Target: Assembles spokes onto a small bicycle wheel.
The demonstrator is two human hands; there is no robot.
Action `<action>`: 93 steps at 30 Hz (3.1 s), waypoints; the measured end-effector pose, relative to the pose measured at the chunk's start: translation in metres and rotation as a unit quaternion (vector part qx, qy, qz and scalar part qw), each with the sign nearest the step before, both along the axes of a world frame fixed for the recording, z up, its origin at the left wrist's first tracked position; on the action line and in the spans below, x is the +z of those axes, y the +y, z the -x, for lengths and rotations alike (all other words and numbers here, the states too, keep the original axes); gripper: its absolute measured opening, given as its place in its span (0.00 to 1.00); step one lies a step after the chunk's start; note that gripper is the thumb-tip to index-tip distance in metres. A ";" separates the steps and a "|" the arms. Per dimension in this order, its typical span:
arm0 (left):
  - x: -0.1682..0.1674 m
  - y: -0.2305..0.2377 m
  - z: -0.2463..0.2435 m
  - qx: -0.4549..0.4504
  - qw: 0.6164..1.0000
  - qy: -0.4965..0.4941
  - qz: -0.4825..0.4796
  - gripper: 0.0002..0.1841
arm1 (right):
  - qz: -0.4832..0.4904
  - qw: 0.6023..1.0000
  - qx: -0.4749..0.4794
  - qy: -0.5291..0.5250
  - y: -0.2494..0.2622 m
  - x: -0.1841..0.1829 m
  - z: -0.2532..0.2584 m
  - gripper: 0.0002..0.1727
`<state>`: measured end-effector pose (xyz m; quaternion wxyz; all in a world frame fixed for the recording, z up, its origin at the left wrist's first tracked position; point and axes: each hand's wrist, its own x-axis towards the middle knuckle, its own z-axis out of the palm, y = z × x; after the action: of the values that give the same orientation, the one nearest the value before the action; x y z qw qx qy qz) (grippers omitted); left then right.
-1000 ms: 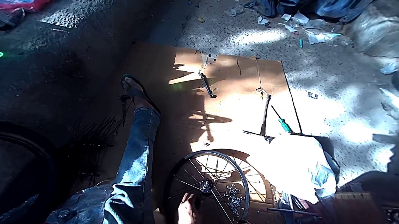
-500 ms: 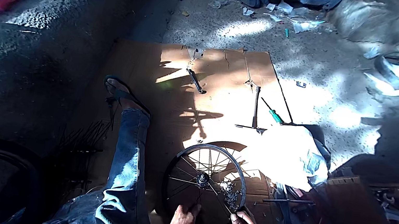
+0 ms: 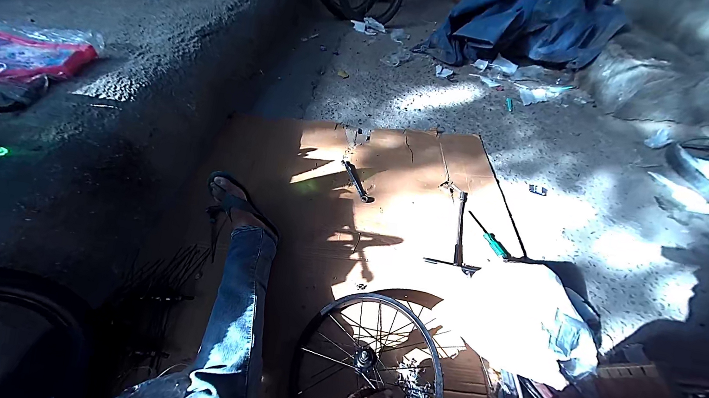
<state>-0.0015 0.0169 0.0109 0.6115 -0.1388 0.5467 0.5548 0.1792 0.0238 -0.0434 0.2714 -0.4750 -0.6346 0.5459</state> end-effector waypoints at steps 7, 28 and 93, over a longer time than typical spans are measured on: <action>-0.018 -0.033 0.048 -0.176 0.979 0.101 -0.032 0.10 | 0.305 0.919 -0.193 0.161 -0.016 0.002 0.002 0.34; -0.029 -0.046 -0.005 0.093 0.989 0.105 -0.043 0.06 | -0.135 0.949 -0.042 -0.280 0.054 -0.034 -0.008 0.16; -0.014 -0.037 -0.009 0.073 0.989 0.077 -0.103 0.07 | 0.068 0.978 -0.148 0.127 0.001 0.019 0.028 0.12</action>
<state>0.0072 -0.0204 -0.0035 0.5364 -0.0720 0.5207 0.6603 0.1513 0.0253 -0.0249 0.3943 -0.5080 -0.4789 0.5976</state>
